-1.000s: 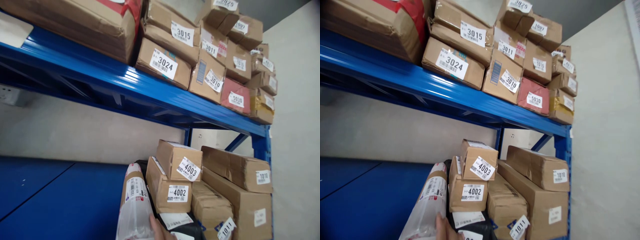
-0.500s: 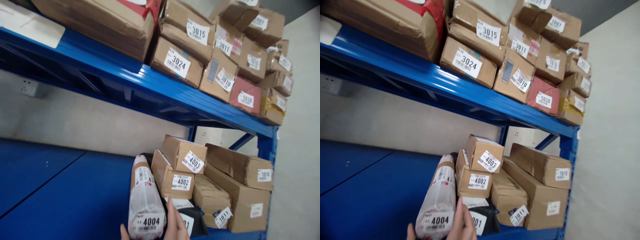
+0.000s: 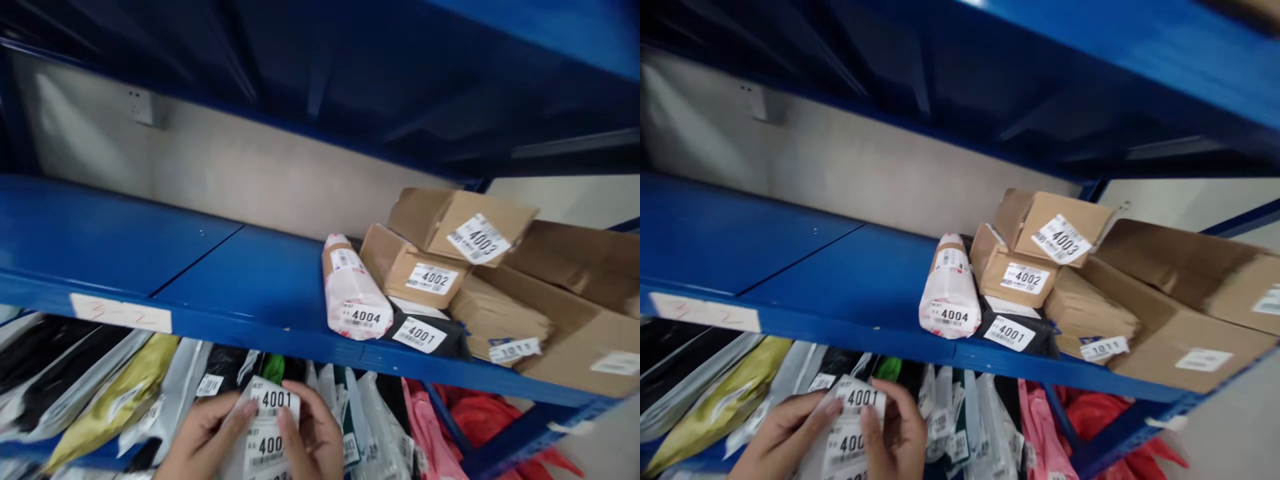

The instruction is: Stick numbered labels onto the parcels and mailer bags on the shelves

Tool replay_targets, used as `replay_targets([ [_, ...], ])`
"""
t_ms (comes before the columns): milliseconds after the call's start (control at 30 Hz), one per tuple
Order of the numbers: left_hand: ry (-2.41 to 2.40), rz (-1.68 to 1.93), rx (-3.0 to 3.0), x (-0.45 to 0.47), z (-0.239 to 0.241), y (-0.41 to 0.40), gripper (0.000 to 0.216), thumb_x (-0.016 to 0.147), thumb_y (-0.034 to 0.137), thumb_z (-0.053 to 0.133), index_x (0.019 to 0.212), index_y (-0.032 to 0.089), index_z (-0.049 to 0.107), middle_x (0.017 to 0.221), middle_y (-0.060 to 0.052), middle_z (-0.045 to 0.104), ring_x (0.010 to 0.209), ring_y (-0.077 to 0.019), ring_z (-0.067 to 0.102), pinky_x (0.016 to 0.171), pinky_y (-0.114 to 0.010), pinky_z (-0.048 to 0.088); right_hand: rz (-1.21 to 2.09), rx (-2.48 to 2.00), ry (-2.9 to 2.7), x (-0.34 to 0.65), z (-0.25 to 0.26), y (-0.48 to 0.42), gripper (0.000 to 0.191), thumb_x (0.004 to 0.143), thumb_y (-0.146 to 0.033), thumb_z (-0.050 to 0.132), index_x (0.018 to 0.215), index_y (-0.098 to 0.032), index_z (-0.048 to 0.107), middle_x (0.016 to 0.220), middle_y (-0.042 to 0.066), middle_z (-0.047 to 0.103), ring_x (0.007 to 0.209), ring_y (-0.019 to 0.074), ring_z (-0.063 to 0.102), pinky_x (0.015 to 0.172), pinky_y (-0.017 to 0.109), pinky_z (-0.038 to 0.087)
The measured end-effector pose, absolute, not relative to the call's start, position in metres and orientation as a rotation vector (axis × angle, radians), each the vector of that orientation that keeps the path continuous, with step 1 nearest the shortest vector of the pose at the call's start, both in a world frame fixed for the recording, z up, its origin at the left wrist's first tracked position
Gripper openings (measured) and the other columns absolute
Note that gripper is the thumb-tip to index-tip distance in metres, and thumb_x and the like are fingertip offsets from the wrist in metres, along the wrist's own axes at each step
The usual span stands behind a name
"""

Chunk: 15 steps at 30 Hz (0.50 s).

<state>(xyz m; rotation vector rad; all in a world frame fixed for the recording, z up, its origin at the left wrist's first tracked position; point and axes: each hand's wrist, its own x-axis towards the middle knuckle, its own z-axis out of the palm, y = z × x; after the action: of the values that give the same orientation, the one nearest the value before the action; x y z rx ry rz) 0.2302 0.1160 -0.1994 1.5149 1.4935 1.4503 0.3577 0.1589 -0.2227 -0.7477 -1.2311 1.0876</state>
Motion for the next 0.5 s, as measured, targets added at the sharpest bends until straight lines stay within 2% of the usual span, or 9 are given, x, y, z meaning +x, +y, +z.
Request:
replay_targets([
  [133,1.516,1.328,1.523,0.223,-0.209,0.114,0.029,0.079,0.042,0.059,0.072,0.016,0.069,0.061,0.000,0.061,0.059,-0.0123,0.054,0.056,-0.018,0.046,1.242,-0.791,-1.250,0.363,-0.232,0.160,0.034,0.074,-0.046,0.068,0.095,-0.020,0.068,0.082,0.006,0.072,0.075,0.0200,0.067,0.067,0.029,0.055],
  [200,1.582,1.301,1.539,0.220,-0.216,0.105,0.026,0.079,0.040,0.060,0.075,0.017,0.071,0.060,0.001,0.061,0.057,-0.0115,0.052,0.055,-0.018,0.044,1.334,-0.744,-1.297,0.364,-0.242,0.158,0.034,0.073,-0.042,0.070,0.099,-0.021,0.067,0.081,0.005,0.071,0.072,0.0186,0.067,0.066,0.028,0.054],
  [300,1.611,1.200,1.588,0.217,-0.229,0.088,0.034,0.085,0.038,0.053,0.066,0.016,0.071,0.057,0.000,0.061,0.057,-0.0110,0.052,0.054,-0.017,0.042,1.527,-0.623,-1.279,0.362,-0.269,0.150,0.040,0.068,-0.042,0.074,0.102,-0.022,0.067,0.081,0.005,0.072,0.071,0.0187,0.067,0.065,0.029,0.054],
  [367,1.592,1.122,1.553,0.214,-0.237,0.079,0.032,0.086,0.036,0.052,0.071,0.016,0.072,0.062,-0.001,0.065,0.061,-0.0124,0.058,0.057,-0.017,0.045,1.619,-0.673,-1.179,0.357,-0.294,0.140,0.036,0.066,-0.046,0.074,0.092,-0.021,0.068,0.077,0.005,0.071,0.069,0.0183,0.066,0.063,0.028,0.053],
  [433,1.576,1.090,1.469,0.211,-0.246,0.073,0.026,0.084,0.035,0.055,0.085,0.017,0.073,0.074,-0.002,0.072,0.070,-0.0153,0.064,0.063,-0.019,0.049,1.645,-0.778,-1.080,0.348,-0.319,0.128,0.034,0.066,-0.050,0.073,0.080,-0.019,0.068,0.068,0.004,0.069,0.062,0.0162,0.063,0.059,0.026,0.050],
  [500,1.591,1.080,1.393,0.207,-0.253,0.069,0.027,0.082,0.037,0.057,0.093,0.017,0.072,0.084,-0.004,0.074,0.078,-0.0177,0.067,0.071,-0.021,0.051,1.680,-0.810,-1.027,0.338,-0.338,0.116,0.036,0.064,-0.052,0.073,0.076,-0.019,0.065,0.065,0.002,0.067,0.059,0.0148,0.060,0.058,0.026,0.048],
])
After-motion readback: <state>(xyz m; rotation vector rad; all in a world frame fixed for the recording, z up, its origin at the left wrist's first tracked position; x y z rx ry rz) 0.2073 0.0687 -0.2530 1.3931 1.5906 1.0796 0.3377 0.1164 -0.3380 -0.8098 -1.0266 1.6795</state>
